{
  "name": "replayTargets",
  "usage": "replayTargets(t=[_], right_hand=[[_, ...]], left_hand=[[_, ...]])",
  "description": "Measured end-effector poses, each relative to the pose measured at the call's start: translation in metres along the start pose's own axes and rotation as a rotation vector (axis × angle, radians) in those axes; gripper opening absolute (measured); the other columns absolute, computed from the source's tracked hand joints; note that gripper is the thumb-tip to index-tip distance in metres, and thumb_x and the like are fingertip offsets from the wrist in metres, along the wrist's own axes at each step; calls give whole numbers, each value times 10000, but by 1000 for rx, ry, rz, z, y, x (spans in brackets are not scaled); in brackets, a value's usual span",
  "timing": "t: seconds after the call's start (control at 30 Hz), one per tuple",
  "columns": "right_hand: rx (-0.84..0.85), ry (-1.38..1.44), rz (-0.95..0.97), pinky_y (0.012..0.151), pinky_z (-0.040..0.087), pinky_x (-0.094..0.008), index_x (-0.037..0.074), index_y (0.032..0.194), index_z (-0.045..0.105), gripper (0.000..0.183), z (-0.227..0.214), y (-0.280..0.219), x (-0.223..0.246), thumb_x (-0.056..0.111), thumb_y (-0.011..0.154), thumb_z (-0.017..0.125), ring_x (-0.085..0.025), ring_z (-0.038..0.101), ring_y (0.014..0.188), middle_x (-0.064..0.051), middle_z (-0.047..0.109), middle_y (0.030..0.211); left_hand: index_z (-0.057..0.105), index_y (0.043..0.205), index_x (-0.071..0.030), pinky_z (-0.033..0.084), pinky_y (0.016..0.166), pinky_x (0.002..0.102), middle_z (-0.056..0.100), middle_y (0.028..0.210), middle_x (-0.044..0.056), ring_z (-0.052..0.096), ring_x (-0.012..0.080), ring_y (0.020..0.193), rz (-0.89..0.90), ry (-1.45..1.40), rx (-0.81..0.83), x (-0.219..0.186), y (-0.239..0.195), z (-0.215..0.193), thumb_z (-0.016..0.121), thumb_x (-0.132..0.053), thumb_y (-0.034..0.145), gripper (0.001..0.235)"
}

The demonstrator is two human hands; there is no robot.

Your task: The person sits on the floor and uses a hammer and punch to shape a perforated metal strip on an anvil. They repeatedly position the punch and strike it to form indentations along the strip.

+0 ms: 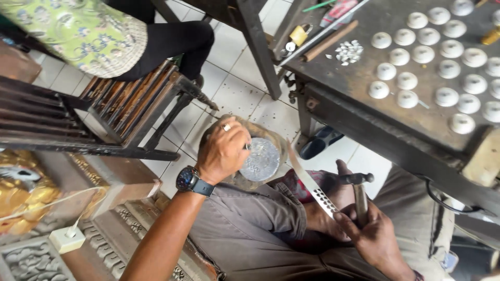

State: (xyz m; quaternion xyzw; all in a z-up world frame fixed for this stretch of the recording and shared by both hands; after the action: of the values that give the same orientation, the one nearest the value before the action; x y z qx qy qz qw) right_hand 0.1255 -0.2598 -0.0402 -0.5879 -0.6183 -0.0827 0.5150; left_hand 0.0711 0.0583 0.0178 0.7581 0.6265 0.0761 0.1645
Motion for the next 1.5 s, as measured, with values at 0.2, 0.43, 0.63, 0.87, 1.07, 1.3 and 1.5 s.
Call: replayTargets(t=[0.2, 0.43, 0.63, 0.87, 1.07, 1.3, 1.5], right_hand=[[86, 66, -55, 473, 392, -275, 116, 594, 486, 295, 7, 1, -8, 180, 681, 760, -121, 425, 470, 11, 472, 510], [58, 146, -50, 499, 426, -263, 87, 631, 525, 251, 5, -4, -7, 163, 668, 761, -114, 471, 508, 1, 542, 560], [47, 112, -49, 523, 431, -271, 98, 631, 519, 254, 1, -3, -10, 182, 667, 756, -124, 495, 516, 2, 554, 570], [-18, 179, -73, 546, 434, -274, 61, 734, 506, 239, -1, -2, -30, 137, 711, 733, -118, 525, 594, -56, 598, 658], [-49, -299, 75, 757, 442, -373, 73, 758, 606, 362, -14, 8, -11, 392, 688, 761, -275, 619, 838, -136, 665, 823], [-99, -211, 27, 677, 465, -364, 72, 751, 608, 300, -7, -10, 9, 304, 708, 793, -231, 600, 706, -101, 646, 768], [-91, -92, 53, 716, 449, -296, 71, 711, 569, 245, -3, -20, 24, 206, 704, 773, -143, 602, 745, -36, 662, 762]], left_hand=[[495, 778, -78, 384, 758, 342, 584, 765, 73, 544, 218, 721, 4, -124, -249, -30, 98, -31, 527, 18, 774, 101], [484, 773, -111, 374, 634, 290, 567, 710, 33, 509, 156, 630, 71, -93, -336, -14, 180, 9, 534, -38, 754, 90], [475, 784, -61, 428, 607, 341, 549, 719, 82, 526, 235, 664, 27, -138, -303, -16, 183, -9, 645, -3, 690, 202], [407, 746, -9, 392, 631, 354, 459, 819, 129, 472, 269, 728, 145, -198, -226, -29, 112, -58, 449, 130, 592, 212], [519, 872, 41, 468, 889, 361, 543, 880, 150, 541, 266, 844, 150, -43, 116, -6, 14, -41, 499, 213, 647, 284], [485, 822, 12, 478, 920, 368, 557, 880, 159, 587, 289, 825, -28, -178, 150, 7, -33, -2, 430, 201, 692, 237], [488, 843, 16, 471, 935, 349, 530, 884, 144, 572, 259, 816, -23, -189, 130, 11, -38, 10, 440, 179, 730, 204]])
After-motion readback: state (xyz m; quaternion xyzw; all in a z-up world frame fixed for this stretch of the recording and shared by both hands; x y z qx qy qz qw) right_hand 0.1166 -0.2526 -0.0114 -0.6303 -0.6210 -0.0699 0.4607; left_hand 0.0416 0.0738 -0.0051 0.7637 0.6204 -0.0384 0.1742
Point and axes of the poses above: each hand's wrist, its own y-axis towards the middle knuckle, its own z-axis out of the palm, x = y × z, the point moved 1 cm from there along y, towards the middle knuckle
